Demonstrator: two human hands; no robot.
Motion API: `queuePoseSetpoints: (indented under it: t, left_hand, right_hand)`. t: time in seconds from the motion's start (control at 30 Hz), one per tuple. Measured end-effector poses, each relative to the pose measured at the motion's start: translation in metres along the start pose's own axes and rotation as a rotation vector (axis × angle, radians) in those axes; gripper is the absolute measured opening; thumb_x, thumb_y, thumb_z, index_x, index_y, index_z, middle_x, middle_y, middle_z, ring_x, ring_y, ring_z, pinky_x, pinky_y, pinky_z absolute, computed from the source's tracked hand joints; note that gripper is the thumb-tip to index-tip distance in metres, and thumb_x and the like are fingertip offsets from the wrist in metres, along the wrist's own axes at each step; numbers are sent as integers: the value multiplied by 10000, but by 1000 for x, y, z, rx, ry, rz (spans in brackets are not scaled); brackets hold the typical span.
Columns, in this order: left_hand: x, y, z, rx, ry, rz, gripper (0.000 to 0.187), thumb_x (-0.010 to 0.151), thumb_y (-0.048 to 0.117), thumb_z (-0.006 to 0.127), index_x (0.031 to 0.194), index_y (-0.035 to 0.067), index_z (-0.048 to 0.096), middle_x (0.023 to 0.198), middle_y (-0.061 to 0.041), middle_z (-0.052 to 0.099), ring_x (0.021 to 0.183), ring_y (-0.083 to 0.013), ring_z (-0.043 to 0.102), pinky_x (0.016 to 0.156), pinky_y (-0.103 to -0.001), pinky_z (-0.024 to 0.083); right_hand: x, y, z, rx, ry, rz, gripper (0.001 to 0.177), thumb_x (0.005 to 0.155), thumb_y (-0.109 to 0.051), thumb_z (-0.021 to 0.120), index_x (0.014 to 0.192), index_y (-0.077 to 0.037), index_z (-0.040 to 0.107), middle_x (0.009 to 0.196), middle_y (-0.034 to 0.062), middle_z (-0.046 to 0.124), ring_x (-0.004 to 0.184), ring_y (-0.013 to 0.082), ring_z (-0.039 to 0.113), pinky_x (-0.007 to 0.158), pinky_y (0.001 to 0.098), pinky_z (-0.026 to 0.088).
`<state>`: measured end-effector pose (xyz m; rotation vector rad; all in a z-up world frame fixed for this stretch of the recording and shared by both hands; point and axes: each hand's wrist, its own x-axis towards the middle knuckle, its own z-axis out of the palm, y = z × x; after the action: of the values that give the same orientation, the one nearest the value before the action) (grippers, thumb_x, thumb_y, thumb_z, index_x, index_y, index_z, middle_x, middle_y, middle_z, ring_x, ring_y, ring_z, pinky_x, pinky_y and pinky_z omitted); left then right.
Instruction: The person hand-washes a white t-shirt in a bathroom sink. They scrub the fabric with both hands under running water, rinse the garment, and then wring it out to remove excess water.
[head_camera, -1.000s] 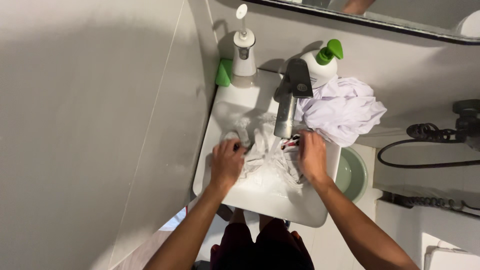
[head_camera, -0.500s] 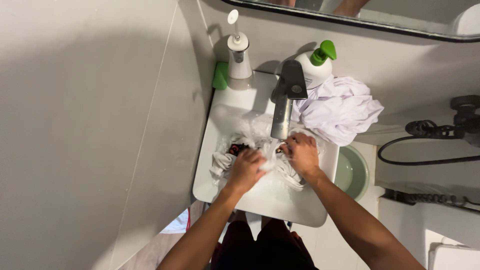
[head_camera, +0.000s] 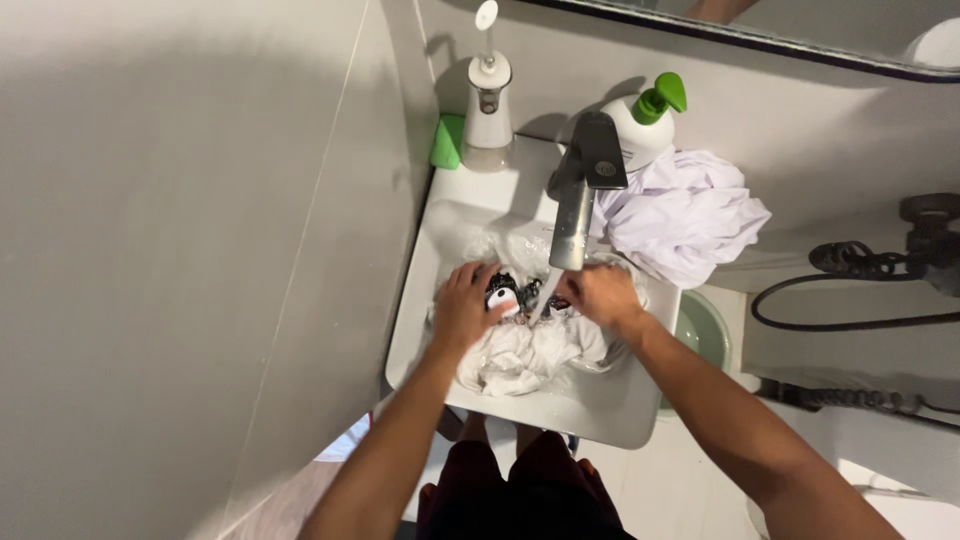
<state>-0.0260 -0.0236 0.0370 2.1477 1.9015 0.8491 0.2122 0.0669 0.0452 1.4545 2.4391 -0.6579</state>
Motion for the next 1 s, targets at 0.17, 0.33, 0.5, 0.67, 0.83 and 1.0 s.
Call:
queuePoseSetpoints:
  t: [0.17, 0.33, 0.5, 0.67, 0.83, 1.0]
  left_hand:
    - [32, -27, 35, -35, -477, -481, 658, 1035, 631, 433, 1018, 54, 750, 1011, -199, 739, 989, -405, 702, 891, -514, 552]
    - [18, -41, 117, -292, -350, -491, 772, 1083, 616, 329, 1017, -49, 716, 1055, -299, 704, 1030, -490, 664, 925, -540, 506]
    - [-21, -33, 138, -668, -55, -365, 672, 1001, 517, 481, 1298, -82, 544, 1133, -326, 649, 1050, -511, 598, 835, -521, 504]
    - [-10, -21, 105, -521, -267, -567, 552, 1016, 483, 458, 970, -8, 705, 912, -280, 689, 848, -429, 651, 781, -469, 507]
    - [-8, -20, 96, -662, -280, -736, 550, 987, 516, 572, 885, -4, 721, 761, -188, 702, 677, -265, 677, 674, -406, 506]
    - [-36, -50, 109, -1040, -270, -570, 395, 942, 379, 767, 860, -7, 747, 731, -19, 664, 673, -81, 545, 610, -327, 453]
  right_hand:
    - [4, 10, -9, 138, 111, 94, 359, 988, -387, 609, 1047, -49, 713, 917, 209, 737, 860, 399, 711, 825, 490, 557]
    - [7, -21, -10, 510, 363, -467, 532, 908, -383, 667, 1282, -11, 596, 1185, 267, 649, 1070, 428, 636, 912, 501, 502]
    - [20, -29, 34, 548, 139, -165, 377, 1039, -392, 461, 1266, -151, 640, 1213, 143, 691, 1075, 371, 672, 914, 456, 525]
    - [28, -14, 87, 498, 204, -156, 310, 1067, -347, 561, 1036, -77, 712, 972, 152, 691, 899, 342, 669, 805, 434, 529]
    - [23, -10, 103, 1039, 149, -5, 207, 976, -247, 677, 963, -53, 748, 742, 34, 685, 664, 117, 571, 589, 308, 485]
    - [27, -25, 79, 1135, 320, 177, 306, 823, -287, 830, 804, -4, 713, 660, -6, 700, 567, 83, 620, 517, 254, 518]
